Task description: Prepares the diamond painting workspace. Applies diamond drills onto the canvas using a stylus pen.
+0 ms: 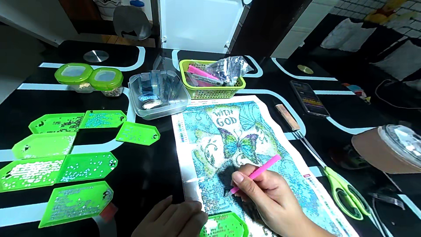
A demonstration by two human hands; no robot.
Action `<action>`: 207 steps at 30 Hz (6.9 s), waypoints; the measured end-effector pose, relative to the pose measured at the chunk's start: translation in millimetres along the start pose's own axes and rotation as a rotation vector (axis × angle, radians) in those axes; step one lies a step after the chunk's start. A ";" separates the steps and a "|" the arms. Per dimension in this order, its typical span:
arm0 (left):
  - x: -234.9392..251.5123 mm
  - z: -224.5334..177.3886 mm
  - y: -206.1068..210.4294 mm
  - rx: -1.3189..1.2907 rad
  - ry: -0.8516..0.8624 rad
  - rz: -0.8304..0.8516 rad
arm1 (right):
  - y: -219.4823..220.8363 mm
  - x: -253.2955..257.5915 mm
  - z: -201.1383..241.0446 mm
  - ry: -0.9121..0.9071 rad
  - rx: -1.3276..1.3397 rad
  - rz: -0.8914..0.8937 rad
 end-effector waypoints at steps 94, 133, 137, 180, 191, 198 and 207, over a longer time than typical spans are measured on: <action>-1.2 0.8 1.2 0.036 0.012 -0.050 | 28.3 -10.2 35.1 -0.216 -0.131 0.239; -0.4 0.2 0.1 0.025 0.004 0.001 | -2.2 -5.2 5.3 -0.056 -0.132 0.033; -0.2 0.4 0.1 0.027 0.006 -0.007 | -2.0 -4.4 5.7 -0.058 -0.138 0.047; -1.0 1.2 0.7 0.011 0.003 -0.014 | 1.5 -6.7 17.3 -0.161 -0.294 0.078; -1.2 1.0 0.1 0.021 0.003 -0.018 | -0.5 -7.0 14.3 -0.026 0.049 -0.005; -1.3 1.4 0.8 0.028 0.010 -0.038 | 19.6 -9.3 28.6 -0.192 -0.007 0.193; -0.8 0.9 0.9 0.026 0.008 -0.043 | 24.2 -10.6 29.8 -0.235 -0.022 0.229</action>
Point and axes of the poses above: each hand's wrist, its own x-axis towards the middle knuckle, its own y-axis out of the palm, z = x × y, the point moved 7 cm from there along x, towards the middle knuckle, and after that the axes turned 12 degrees about -y, right-handed, at the moved point
